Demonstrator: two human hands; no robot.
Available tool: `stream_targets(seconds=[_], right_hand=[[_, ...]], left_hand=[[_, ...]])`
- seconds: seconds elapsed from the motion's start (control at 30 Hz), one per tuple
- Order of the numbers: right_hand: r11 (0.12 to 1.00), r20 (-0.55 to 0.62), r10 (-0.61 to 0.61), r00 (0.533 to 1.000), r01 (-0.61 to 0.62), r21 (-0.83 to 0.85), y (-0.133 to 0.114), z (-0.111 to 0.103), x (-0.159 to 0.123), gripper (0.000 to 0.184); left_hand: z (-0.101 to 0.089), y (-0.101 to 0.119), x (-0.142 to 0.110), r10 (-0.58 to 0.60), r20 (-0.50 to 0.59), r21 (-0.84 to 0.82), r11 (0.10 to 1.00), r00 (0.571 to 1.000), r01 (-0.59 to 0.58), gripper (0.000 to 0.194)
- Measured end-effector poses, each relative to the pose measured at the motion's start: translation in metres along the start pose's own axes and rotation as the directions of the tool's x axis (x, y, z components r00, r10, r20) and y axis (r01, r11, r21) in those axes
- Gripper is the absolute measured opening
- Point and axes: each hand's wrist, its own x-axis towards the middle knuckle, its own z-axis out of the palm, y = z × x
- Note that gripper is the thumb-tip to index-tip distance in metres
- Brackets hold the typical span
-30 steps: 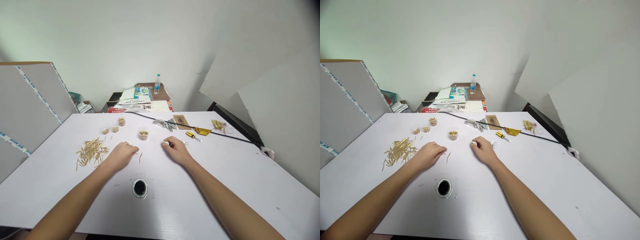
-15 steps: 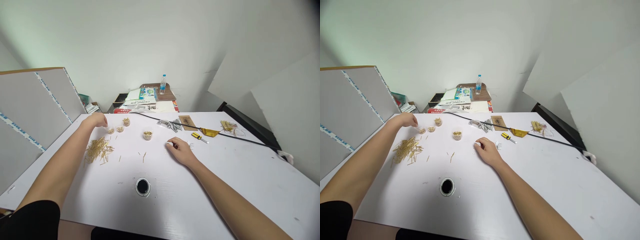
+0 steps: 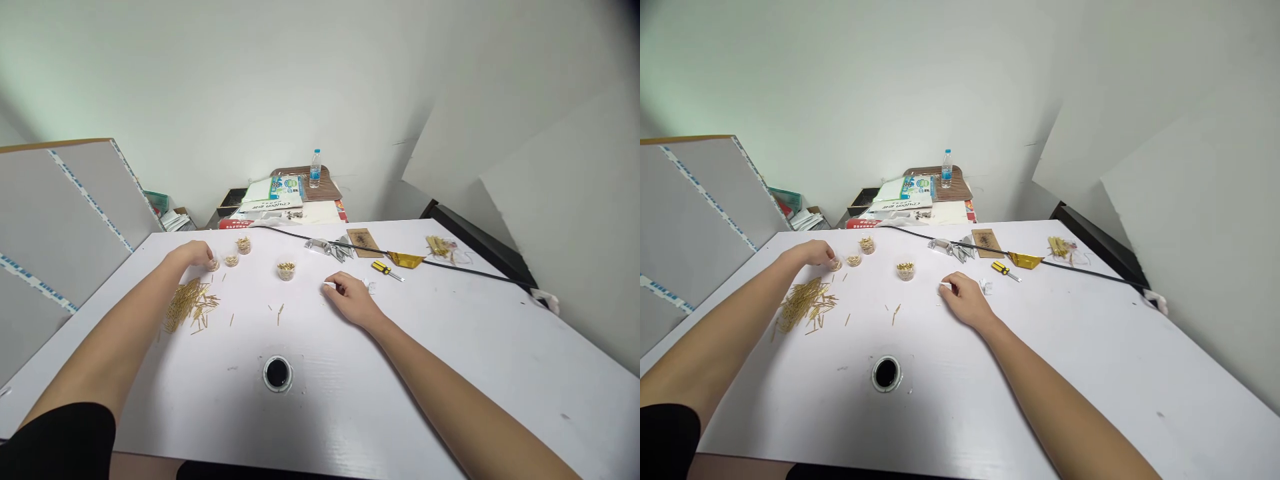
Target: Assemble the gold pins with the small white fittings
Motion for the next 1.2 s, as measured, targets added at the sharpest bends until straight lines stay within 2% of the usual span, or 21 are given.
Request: stream_targets(seconds=[0.23,0.4,0.63,0.83,0.97,1.1,1.2], right_hand=[[1.000,0.009,0.011,1.000,-0.011,0.000,-0.002,-0.001,0.000,0.022],[1.000,0.006,0.011,1.000,-0.012,0.009,-0.002,-0.001,0.000,0.022],[1.000,0.007,0.008,1.000,-0.008,0.001,-0.003,-0.001,0.000,0.023],[1.000,0.001,0.002,1.000,-0.002,0.000,-0.001,0.000,0.000,0.023],[1.000,0.009,0.014,1.000,-0.014,-0.005,0.000,0.000,0.001,0.024],[1.000,0.015,0.015,1.000,-0.015,-0.004,-0.001,0.000,0.001,0.024],[1.000,0.005,0.012,1.000,-0.012,-0.011,-0.002,0.000,0.001,0.023]], left_hand=[[0.007,0.003,0.004,0.025,-0.024,0.010,1.000,0.999,-0.025,0.030],[0.001,0.002,0.002,0.059,-0.033,0.003,0.998,0.998,-0.059,0.026],[-0.005,-0.003,-0.004,0.103,-0.112,-0.020,0.994,0.988,-0.106,0.027],[-0.001,0.000,-0.005,0.093,-0.119,-0.021,0.995,0.989,-0.096,0.028],[-0.012,0.001,-0.003,0.080,-0.109,-0.019,0.996,0.991,-0.083,0.025],[-0.025,0.011,0.006,0.080,-0.180,-0.013,0.996,0.981,-0.083,0.032],[-0.024,0.026,0.018,0.122,-0.186,-0.019,0.992,0.975,-0.127,0.029]])
